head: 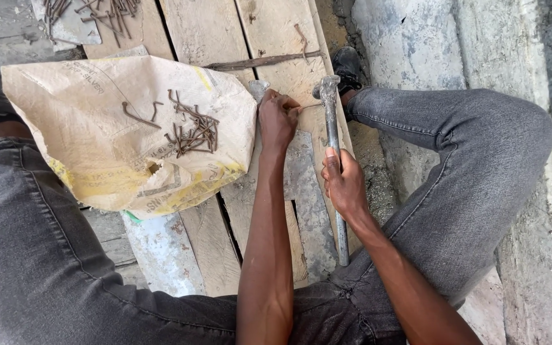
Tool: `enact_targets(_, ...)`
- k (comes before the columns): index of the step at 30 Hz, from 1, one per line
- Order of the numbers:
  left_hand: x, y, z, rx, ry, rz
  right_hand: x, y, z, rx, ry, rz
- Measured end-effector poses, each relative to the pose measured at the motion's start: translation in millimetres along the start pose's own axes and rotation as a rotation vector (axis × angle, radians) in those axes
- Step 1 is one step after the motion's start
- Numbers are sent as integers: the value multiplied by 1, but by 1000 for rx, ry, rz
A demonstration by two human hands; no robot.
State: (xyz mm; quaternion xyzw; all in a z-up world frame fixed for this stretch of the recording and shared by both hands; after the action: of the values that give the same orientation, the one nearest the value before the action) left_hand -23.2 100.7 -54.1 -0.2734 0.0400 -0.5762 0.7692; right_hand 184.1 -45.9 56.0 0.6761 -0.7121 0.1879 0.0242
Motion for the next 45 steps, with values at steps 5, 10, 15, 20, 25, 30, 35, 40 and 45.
enact_targets(5, -1, 9, -3, 29, -7, 13, -9, 6, 27, 294, -125, -113)
enact_targets(10, -6, 8, -1, 54, 10, 25, 0, 4, -27, 254, -183, -4)
enact_targets(15, 7, 7, 5, 68, 63, 8, 9, -1, -59, 145, -390, 82)
enact_targets(20, 2, 7, 5, 66, 59, 18, -17, 20, 39, 350, -178, -100)
enact_targets(25, -3, 7, 1, 61, 49, 75, -1, 5, -38, 213, -274, 19)
enact_targets(30, 13, 1, 15, 73, -29, -1, 15, 4, -51, 218, -366, 92)
enact_targets(35, 11, 1, 21, 57, 68, 49, -15, -1, 40, 535, -57, -97)
enact_targets(40, 4, 10, 7, 5, 66, 79, 5, -5, -24, 270, -212, 45)
enact_targets(45, 4, 0, 20, 5, 125, 139, -2, 4, -28, 329, -384, 22)
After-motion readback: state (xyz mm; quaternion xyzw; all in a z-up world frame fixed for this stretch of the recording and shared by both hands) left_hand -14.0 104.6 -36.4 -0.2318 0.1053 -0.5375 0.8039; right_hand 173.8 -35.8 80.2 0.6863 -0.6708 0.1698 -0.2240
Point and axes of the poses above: each hand's wrist, its own x-axis away from the middle knuckle, its own y-axis out of the palm, z = x × y, the point moved 10 cm from there along -x, towards the middle knuckle, and after that the axes turned 12 degrees about -y, right-handed, at the moved point
